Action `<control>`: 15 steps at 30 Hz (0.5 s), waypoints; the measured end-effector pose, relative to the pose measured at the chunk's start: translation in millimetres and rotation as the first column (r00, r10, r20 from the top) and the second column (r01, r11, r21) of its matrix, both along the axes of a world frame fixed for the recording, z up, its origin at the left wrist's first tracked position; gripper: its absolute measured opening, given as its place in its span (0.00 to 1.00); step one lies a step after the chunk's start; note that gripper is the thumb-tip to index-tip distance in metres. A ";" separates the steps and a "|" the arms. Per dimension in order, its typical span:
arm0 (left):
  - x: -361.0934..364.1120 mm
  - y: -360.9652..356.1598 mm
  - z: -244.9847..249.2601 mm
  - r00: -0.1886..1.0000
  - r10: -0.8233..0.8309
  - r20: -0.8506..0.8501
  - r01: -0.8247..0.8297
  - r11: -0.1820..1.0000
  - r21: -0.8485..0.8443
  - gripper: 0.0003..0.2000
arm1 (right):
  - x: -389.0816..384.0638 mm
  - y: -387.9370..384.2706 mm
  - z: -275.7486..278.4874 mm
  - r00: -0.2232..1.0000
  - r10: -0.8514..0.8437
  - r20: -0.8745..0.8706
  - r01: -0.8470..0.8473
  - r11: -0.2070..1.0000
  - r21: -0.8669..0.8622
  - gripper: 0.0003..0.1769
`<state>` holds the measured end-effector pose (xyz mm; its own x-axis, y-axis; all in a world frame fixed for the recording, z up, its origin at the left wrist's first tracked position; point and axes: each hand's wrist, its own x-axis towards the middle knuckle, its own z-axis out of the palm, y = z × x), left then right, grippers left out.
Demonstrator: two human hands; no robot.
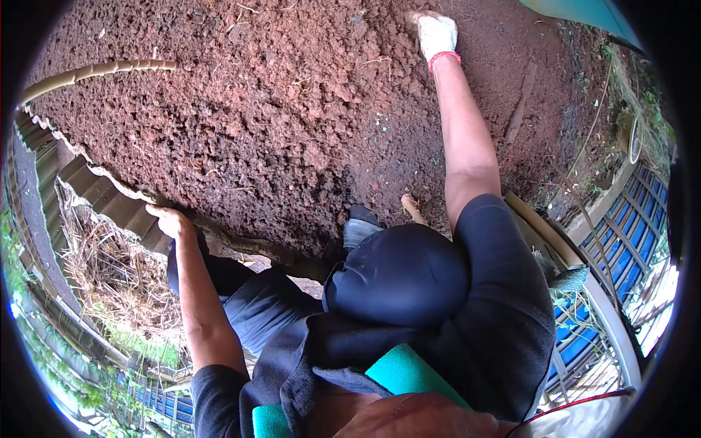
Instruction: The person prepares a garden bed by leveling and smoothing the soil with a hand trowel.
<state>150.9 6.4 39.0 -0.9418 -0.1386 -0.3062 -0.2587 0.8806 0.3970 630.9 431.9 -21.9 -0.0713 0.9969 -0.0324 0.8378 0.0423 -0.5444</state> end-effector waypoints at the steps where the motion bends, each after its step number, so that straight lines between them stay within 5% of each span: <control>1: 0.3 -0.9 -1.0 1.000 -0.008 0.004 0.008 1.000 -0.002 0.48 | -6.8 -0.6 8.7 0.993 0.041 0.110 -0.046 0.998 0.045 0.15; 2: -8.2 -6.6 -6.3 0.998 0.038 0.046 -0.039 0.999 0.018 0.46 | 6.3 10.6 -19.5 0.957 0.182 0.225 -0.225 0.957 0.185 0.14; 5: -8.3 -6.8 -8.5 0.999 0.043 0.011 -0.044 0.995 0.088 0.45 | -3.0 3.5 -34.2 0.993 0.000 -0.119 0.020 0.985 0.174 0.15; 6: -5.1 -4.7 -6.0 0.999 0.051 0.018 -0.052 0.996 0.067 0.45 | -2.5 2.9 -34.5 0.910 -0.141 -0.391 0.152 0.988 -0.003 0.16; 8: -0.2 -0.1 0.8 0.998 0.062 0.028 -0.063 0.998 0.023 0.44 | 1.0 0.8 -31.9 0.495 -0.484 -0.722 0.238 0.875 -0.423 0.18; 9: -0.9 -0.1 0.9 0.998 0.052 0.019 -0.052 0.998 0.021 0.43 | 4.4 -0.4 -28.3 0.211 -0.636 -0.743 0.181 0.772 -0.610 0.20; 10: -1.0 -0.7 0.6 0.999 0.040 0.012 -0.040 0.999 0.018 0.42 | 12.8 -4.5 -22.7 0.769 -0.189 -0.611 0.053 0.971 -0.234 0.17; 11: -2.0 -1.7 -1.4 1.000 0.025 0.008 -0.025 1.000 0.015 0.42 | 18.3 -9.7 -12.1 0.988 0.121 -0.098 -0.100 0.975 0.198 0.15; 12: -6.6 -3.1 -6.7 0.999 0.029 0.015 -0.029 0.999 0.040 0.40 | 12.3 -4.0 10.3 0.899 -0.101 -0.426 0.023 0.983 -0.185 0.13; 13: -12.6 -8.6 -13.0 0.999 0.034 0.024 -0.036 0.997 0.062 0.39 | 7.2 0.9 41.8 0.691 -0.405 -0.599 0.007 0.832 -0.555 0.11; 14: -15.3 -12.0 -16.5 0.999 0.043 0.032 -0.046 0.995 0.084 0.37 | 3.7 -11.4 105.0 0.598 -0.468 -0.651 0.170 0.868 -0.467 0.09; 15: -14.5 -10.0 -16.2 0.999 0.030 0.022 -0.032 0.997 0.071 0.36 | 18.2 -8.3 123.2 0.540 -0.276 -0.795 0.132 0.961 -0.244 0.08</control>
